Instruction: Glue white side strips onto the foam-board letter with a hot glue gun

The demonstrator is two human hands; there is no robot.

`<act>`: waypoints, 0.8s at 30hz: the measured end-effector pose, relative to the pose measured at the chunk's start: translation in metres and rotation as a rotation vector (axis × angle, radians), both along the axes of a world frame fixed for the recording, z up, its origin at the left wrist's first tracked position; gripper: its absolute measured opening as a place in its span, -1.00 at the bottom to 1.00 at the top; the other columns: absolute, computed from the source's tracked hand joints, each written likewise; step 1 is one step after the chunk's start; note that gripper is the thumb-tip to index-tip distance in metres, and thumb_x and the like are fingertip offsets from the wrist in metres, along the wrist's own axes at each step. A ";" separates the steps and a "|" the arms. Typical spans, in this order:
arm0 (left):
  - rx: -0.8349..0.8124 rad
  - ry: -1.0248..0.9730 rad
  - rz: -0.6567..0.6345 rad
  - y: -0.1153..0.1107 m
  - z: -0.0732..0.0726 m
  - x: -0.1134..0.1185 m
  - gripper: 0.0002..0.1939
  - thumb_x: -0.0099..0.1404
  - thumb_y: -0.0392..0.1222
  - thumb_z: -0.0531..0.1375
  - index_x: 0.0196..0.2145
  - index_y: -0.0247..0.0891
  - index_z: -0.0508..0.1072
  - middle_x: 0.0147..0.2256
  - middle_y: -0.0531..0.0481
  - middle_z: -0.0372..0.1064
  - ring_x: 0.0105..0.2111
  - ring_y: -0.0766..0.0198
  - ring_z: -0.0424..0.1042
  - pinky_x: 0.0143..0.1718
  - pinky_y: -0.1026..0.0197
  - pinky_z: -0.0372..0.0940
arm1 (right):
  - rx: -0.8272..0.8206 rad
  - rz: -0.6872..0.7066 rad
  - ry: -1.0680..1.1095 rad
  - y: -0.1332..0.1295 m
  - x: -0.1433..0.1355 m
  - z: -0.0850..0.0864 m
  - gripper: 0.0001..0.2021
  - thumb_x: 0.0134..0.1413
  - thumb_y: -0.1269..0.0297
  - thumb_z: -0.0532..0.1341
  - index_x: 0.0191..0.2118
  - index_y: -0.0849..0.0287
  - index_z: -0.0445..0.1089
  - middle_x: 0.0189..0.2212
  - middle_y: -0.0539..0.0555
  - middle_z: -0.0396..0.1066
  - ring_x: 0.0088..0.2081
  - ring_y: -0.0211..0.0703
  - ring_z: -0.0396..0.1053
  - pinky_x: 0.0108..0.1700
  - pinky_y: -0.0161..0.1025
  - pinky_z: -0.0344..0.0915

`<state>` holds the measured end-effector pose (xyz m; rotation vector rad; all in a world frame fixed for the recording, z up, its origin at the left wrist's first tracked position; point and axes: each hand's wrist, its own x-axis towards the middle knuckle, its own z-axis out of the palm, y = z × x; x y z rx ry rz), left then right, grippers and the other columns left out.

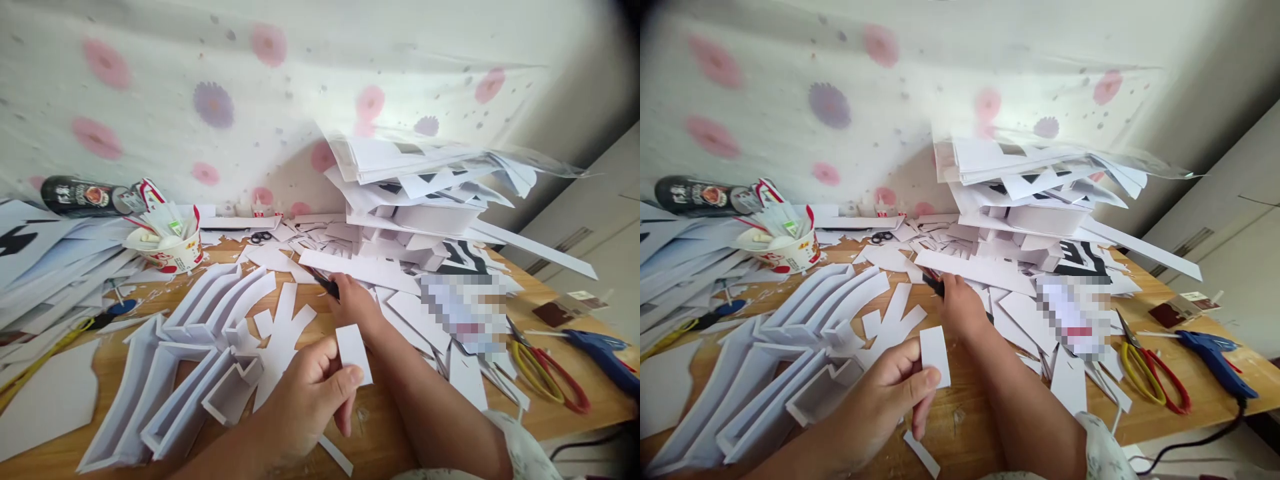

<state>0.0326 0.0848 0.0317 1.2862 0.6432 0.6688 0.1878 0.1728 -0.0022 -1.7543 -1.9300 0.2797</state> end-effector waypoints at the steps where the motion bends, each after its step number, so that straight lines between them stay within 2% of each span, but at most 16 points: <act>1: -0.002 -0.019 0.020 0.001 -0.002 0.001 -0.66 0.31 0.10 0.15 -0.33 -0.28 0.29 -0.67 0.12 0.24 -0.68 0.41 0.18 -0.56 0.34 0.08 | -0.011 0.016 -0.008 0.000 -0.002 -0.002 -0.65 0.00 0.46 0.21 -0.03 0.18 0.38 -0.17 0.23 0.46 -0.26 0.02 0.44 -0.25 -0.16 0.27; 5: -0.020 -0.074 0.159 0.007 -0.007 0.002 -0.68 0.28 0.06 0.19 -0.33 -0.28 0.30 -0.65 0.11 0.26 -0.66 0.38 0.22 -0.55 0.33 0.18 | -0.025 0.058 0.026 -0.002 -0.005 0.003 -0.63 -0.09 0.55 0.25 -0.08 0.22 0.44 -0.14 0.26 0.44 -0.10 0.09 0.41 -0.05 -0.07 0.29; 8: -0.036 -0.093 0.260 0.013 -0.010 0.001 -0.69 0.24 0.03 0.22 -0.38 -0.28 0.31 -0.64 0.12 0.24 -0.65 0.38 0.22 -0.57 0.33 0.22 | -0.004 0.073 0.129 -0.011 0.000 0.022 -0.71 0.12 0.42 0.19 -0.02 0.25 0.40 -0.08 0.26 0.42 -0.06 0.00 0.39 0.02 -0.09 0.28; 11: -0.002 -0.070 0.288 0.015 -0.012 0.002 -0.70 0.25 0.02 0.22 -0.39 -0.29 0.32 -0.63 0.12 0.24 -0.65 0.37 0.22 -0.59 0.33 0.21 | -0.034 0.189 0.323 -0.030 0.005 0.045 -0.74 0.31 0.25 0.03 -0.04 0.20 0.38 -0.27 0.10 0.48 -0.29 -0.20 0.44 -0.21 -0.25 0.38; 13: 0.041 -0.005 0.279 0.013 -0.009 0.003 -0.69 0.28 0.05 0.18 -0.35 -0.29 0.36 -0.63 0.11 0.25 -0.64 0.35 0.24 -0.57 0.33 0.21 | -0.073 0.324 0.543 -0.049 0.005 0.056 -0.80 0.21 0.21 0.15 -0.17 0.20 0.42 -0.43 0.01 0.46 -0.42 -0.23 0.41 -0.37 -0.31 0.35; 14: 0.065 0.035 0.278 0.011 -0.006 0.004 -0.68 0.29 0.06 0.18 -0.31 -0.30 0.38 -0.61 0.10 0.27 -0.61 0.34 0.26 -0.53 0.32 0.23 | -0.074 0.348 0.611 -0.060 0.004 0.059 -0.85 0.14 0.22 0.22 -0.25 0.19 0.42 -0.49 -0.02 0.43 -0.47 -0.25 0.39 -0.43 -0.33 0.32; 17: 0.198 0.108 0.284 0.006 0.001 0.006 -0.68 0.23 0.06 0.25 -0.32 -0.29 0.43 -0.44 0.00 0.41 -0.40 0.25 0.40 -0.33 0.28 0.30 | 0.001 0.360 0.680 -0.085 0.001 0.058 -0.89 0.08 0.26 0.28 -0.37 0.19 0.45 -0.53 -0.03 0.43 -0.51 -0.28 0.36 -0.47 -0.35 0.30; 19: 0.304 0.176 0.292 0.005 0.003 0.006 -0.73 0.18 0.01 0.29 -0.36 -0.27 0.45 -0.42 0.00 0.42 -0.35 0.21 0.40 -0.32 0.30 0.26 | 0.091 0.404 0.656 -0.095 0.009 0.050 -0.85 0.11 0.21 0.27 -0.31 0.19 0.51 -0.45 0.03 0.49 -0.44 -0.25 0.41 -0.38 -0.32 0.35; 21: 0.373 0.262 0.325 0.004 0.000 0.005 -0.76 0.18 0.00 0.28 -0.37 -0.25 0.45 -0.49 0.04 0.38 -0.44 0.24 0.34 -0.39 0.30 0.20 | 0.182 0.330 0.553 -0.099 0.033 0.041 -0.76 0.11 0.11 0.26 -0.22 0.15 0.54 -0.37 0.06 0.54 -0.35 -0.21 0.46 -0.28 -0.29 0.40; 22: 0.385 0.291 0.339 0.003 -0.002 0.004 -0.75 0.18 0.01 0.27 -0.36 -0.24 0.45 -0.52 0.05 0.37 -0.47 0.25 0.32 -0.41 0.29 0.18 | 0.221 0.222 0.476 -0.101 0.053 0.036 -0.72 0.09 0.06 0.27 -0.18 0.13 0.53 -0.34 0.07 0.55 -0.33 -0.19 0.48 -0.25 -0.27 0.41; 23: 0.385 0.305 0.345 0.003 -0.005 0.004 -0.73 0.18 0.03 0.27 -0.33 -0.23 0.45 -0.53 0.06 0.36 -0.49 0.25 0.31 -0.42 0.29 0.18 | 0.274 -0.041 0.372 -0.102 0.078 0.033 -0.71 0.07 0.01 0.26 -0.21 0.09 0.53 -0.34 0.04 0.55 -0.32 -0.19 0.49 -0.25 -0.27 0.42; 24: 0.375 0.306 0.345 0.003 -0.008 0.003 -0.71 0.17 0.05 0.27 -0.28 -0.22 0.44 -0.52 0.06 0.36 -0.49 0.24 0.31 -0.41 0.28 0.18 | 0.306 -0.223 0.333 -0.104 0.107 0.030 -0.69 0.11 0.02 0.22 -0.17 0.12 0.52 -0.28 0.08 0.56 -0.27 -0.14 0.49 -0.20 -0.21 0.43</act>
